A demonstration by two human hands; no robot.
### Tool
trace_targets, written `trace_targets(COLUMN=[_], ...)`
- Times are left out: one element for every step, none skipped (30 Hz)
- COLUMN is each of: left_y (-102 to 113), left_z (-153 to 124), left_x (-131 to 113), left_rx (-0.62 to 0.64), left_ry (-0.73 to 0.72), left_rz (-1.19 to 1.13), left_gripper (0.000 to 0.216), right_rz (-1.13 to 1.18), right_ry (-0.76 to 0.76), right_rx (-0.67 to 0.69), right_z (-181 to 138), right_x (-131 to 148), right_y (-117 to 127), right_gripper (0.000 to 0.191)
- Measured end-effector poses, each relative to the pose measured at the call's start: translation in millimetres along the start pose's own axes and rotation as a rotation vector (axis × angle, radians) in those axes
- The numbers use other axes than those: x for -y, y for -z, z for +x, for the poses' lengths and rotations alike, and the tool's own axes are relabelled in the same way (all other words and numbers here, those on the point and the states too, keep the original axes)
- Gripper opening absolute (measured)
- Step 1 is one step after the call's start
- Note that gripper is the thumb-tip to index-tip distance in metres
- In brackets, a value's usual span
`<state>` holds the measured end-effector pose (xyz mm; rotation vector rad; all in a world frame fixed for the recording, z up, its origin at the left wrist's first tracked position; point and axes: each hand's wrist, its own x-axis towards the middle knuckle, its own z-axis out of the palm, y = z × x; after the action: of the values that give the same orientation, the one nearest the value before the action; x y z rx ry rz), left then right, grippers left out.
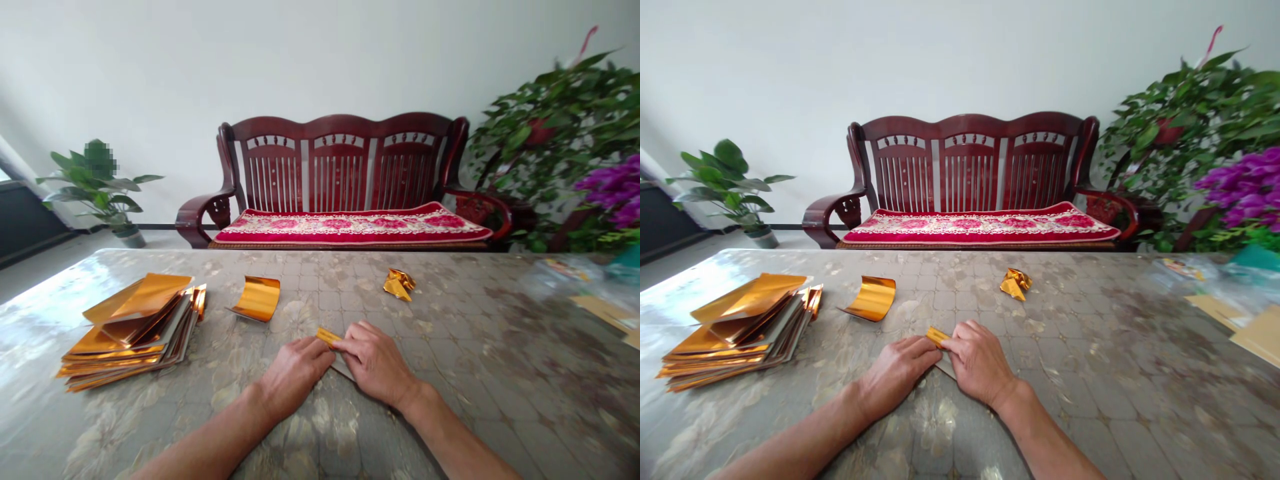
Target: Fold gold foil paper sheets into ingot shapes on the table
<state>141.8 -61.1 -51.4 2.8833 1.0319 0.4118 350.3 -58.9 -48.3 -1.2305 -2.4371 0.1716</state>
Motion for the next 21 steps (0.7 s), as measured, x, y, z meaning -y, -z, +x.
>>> trace_targets(left_y=[0,1,1,0,0,-1,-2,-2,-3,-4,-4,-4,-4,-5,-5,-5,-5,-5,-5,-5,-5], left_z=[0,0,0,0,-1,-1,-2,-2,-2,-3,-3,-3,-3,-3,-3,-3,-2,-2,-2,-2,-2], left_x=[0,0,0,0,0,0,1,1,1,1,1,2,2,2,2,2,1,1,1,1,1], left_rx=[0.002,0.002,0.004,0.008,0.011,0.014,0.013,0.007,-0.002,-0.013,-0.024,-0.032,-0.038,-0.041,-0.041,-0.04,-0.038,-0.037,-0.038,-0.039,-0.041], left_ry=[0.003,0.003,0.0,-0.004,-0.006,-0.006,-0.002,0.006,0.018,0.029,0.038,0.043,0.045,0.043,0.041,0.042,0.046,0.052,0.057,0.061,0.061], left_rz=[0.008,0.012,0.014,0.014,0.014,0.015,0.017,0.019,0.019,0.016,0.011,0.003,-0.007,-0.017,-0.024,-0.024,-0.017,-0.003,0.014,0.031,0.045], left_gripper=[0.01,0.01,0.01,0.01,0.01,0.011,0.011,0.012,0.014,0.016,0.017,0.017,0.017,0.017,0.017,0.016,0.015,0.014,0.013,0.013,0.012], right_rz=[0.004,0.009,0.014,0.02,0.026,0.03,0.034,0.036,0.038,0.038,0.037,0.037,0.038,0.04,0.044,0.047,0.051,0.055,0.059,0.063,0.067], right_ry=[0.001,0.003,0.006,0.009,0.011,0.012,0.013,0.014,0.016,0.019,0.022,0.024,0.025,0.025,0.025,0.026,0.028,0.031,0.033,0.034,0.034], right_rx=[0.004,0.007,0.009,0.011,0.011,0.011,0.011,0.012,0.015,0.019,0.023,0.028,0.034,0.04,0.046,0.054,0.061,0.069,0.074,0.078,0.081], right_z=[0,0,-1,-1,-1,-1,-1,-1,-1,-1,-1,-1,-1,-1,-1,-1,-1,-1,-1,-1,-1], right_x=[0,-1,-1,-1,-2,-2,-3,-3,-4,-4,-4,-4,-4,-4,-4,-4,-4,-4,-4,-4,-4], right_y=[0,-1,-1,-1,-2,-2,-2,-2,-2,-1,-1,0,1,2,3,4,5,7,8,9,10], right_gripper=[0.025,0.026,0.026,0.027,0.027,0.027,0.027,0.027,0.028,0.029,0.029,0.03,0.031,0.032,0.033,0.034,0.035,0.036,0.036,0.036,0.036])
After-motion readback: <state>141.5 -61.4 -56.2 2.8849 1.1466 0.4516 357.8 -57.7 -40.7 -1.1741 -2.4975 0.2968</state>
